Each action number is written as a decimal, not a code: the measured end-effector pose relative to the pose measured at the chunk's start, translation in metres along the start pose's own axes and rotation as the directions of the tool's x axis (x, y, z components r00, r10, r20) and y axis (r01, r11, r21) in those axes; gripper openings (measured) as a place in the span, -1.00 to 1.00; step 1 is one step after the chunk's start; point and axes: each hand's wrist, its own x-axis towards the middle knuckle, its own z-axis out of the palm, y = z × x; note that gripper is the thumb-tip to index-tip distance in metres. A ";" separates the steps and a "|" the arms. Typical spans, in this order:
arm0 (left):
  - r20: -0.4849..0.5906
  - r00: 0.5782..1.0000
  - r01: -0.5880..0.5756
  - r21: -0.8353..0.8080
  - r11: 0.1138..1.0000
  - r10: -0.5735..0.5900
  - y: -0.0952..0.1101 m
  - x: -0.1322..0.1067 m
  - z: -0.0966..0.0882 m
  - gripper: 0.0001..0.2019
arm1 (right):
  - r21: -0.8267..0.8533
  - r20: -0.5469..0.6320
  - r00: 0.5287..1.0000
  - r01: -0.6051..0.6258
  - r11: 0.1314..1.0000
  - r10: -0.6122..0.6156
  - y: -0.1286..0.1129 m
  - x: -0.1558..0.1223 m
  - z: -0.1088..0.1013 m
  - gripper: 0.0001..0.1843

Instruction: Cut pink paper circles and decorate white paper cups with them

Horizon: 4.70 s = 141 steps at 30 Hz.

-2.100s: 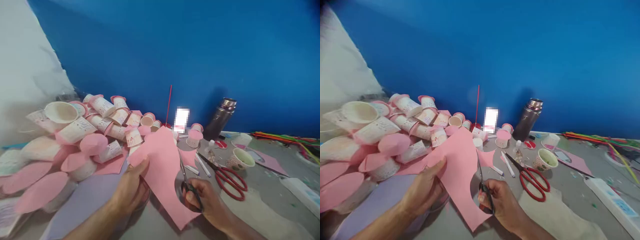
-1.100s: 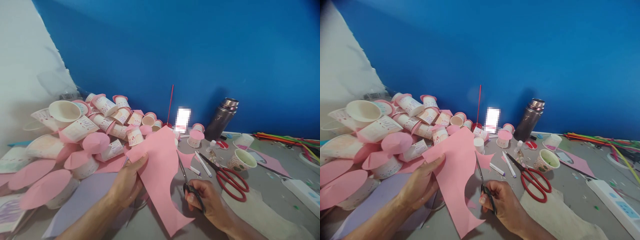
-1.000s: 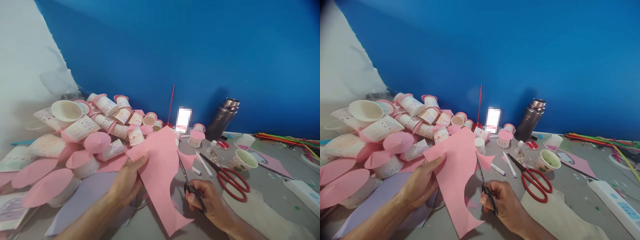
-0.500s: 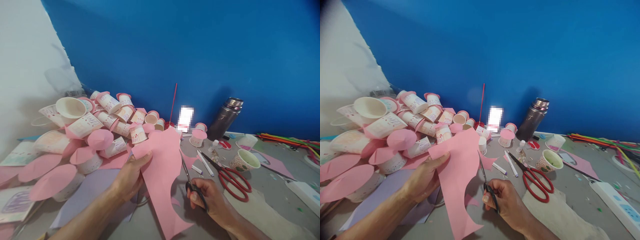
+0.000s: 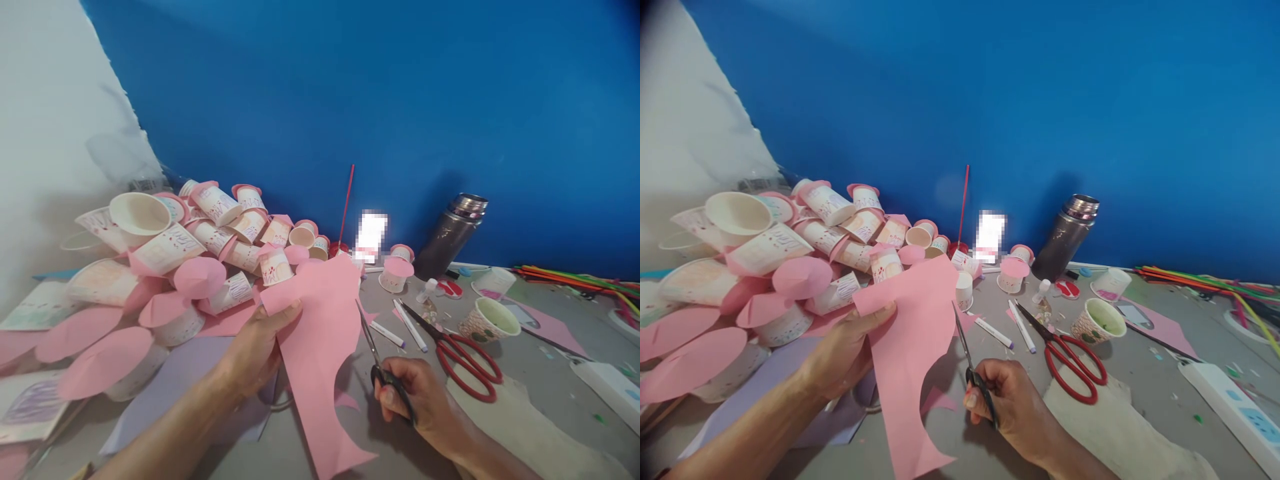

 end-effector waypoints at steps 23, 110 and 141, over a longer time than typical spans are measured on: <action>0.037 0.999 0.024 0.055 0.998 -0.026 0.006 0.002 -0.005 -0.51 | 0.001 0.017 0.999 -0.033 0.999 0.033 -0.006 -0.002 0.001 -0.31; 0.321 0.943 -0.033 0.357 0.934 -0.089 0.022 0.003 -0.022 -0.63 | -0.057 0.106 0.983 -0.146 0.988 0.152 -0.021 -0.007 0.003 -0.32; 0.324 0.942 -0.041 0.379 0.924 -0.091 0.020 0.003 -0.023 -0.60 | -0.110 0.131 0.984 -0.108 0.988 0.122 -0.016 -0.008 -0.002 -0.34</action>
